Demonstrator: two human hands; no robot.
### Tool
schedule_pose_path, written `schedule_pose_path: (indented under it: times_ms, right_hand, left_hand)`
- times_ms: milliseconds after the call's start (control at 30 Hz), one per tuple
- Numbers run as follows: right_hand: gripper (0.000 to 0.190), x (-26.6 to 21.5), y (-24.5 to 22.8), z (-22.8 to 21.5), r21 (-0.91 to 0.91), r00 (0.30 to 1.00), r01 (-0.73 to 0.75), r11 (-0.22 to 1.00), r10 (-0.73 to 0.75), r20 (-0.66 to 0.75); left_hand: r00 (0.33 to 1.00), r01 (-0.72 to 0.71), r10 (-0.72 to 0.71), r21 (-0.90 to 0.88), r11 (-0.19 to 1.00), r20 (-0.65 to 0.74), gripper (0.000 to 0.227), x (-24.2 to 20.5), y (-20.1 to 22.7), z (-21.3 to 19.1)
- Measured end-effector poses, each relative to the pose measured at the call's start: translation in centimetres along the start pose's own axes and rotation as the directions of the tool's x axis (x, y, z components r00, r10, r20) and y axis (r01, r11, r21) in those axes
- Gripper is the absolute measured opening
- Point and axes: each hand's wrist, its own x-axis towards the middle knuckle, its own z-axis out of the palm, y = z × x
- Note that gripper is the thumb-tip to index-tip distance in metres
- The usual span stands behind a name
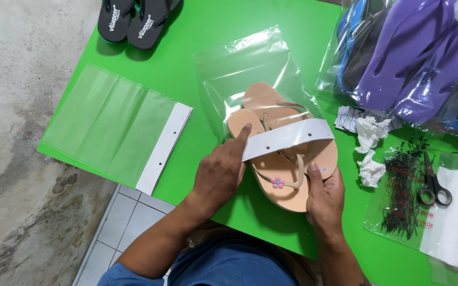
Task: The person places a pair of beige flip-flops into a clear plastic bag, inserts a white cardboard header, and secures it with a zip tie. They then wipe a pair of black flip-flops with a tissue and place them on the table.
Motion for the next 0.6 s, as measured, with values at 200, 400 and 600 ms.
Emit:
schedule_pose_path:
  times_ms: [200, 400, 600]
  right_hand:
    - [0.021, -0.9, -0.2, 2.6, 0.164, 1.0, 0.008, 0.986, -0.004, -0.02]
    - [0.038, -1.7, -1.0, 3.9, 0.171, 0.996, -0.02, 0.985, 0.036, -0.088]
    - [0.021, -2.2, 0.1, 3.2, -0.077, 0.99, 0.118, 0.99, -0.123, -0.063]
  left_hand:
    - [0.991, -0.107, 0.105, -0.02, 0.994, -0.082, 0.069, -1.4, 1.6, 1.6]
    - [0.97, -0.188, 0.225, -0.307, 0.933, 0.09, 0.072, -2.6, 3.0, -0.9]
    - [0.99, -0.138, 0.136, -0.114, 0.984, -0.024, 0.087, -1.2, 4.0, -1.7]
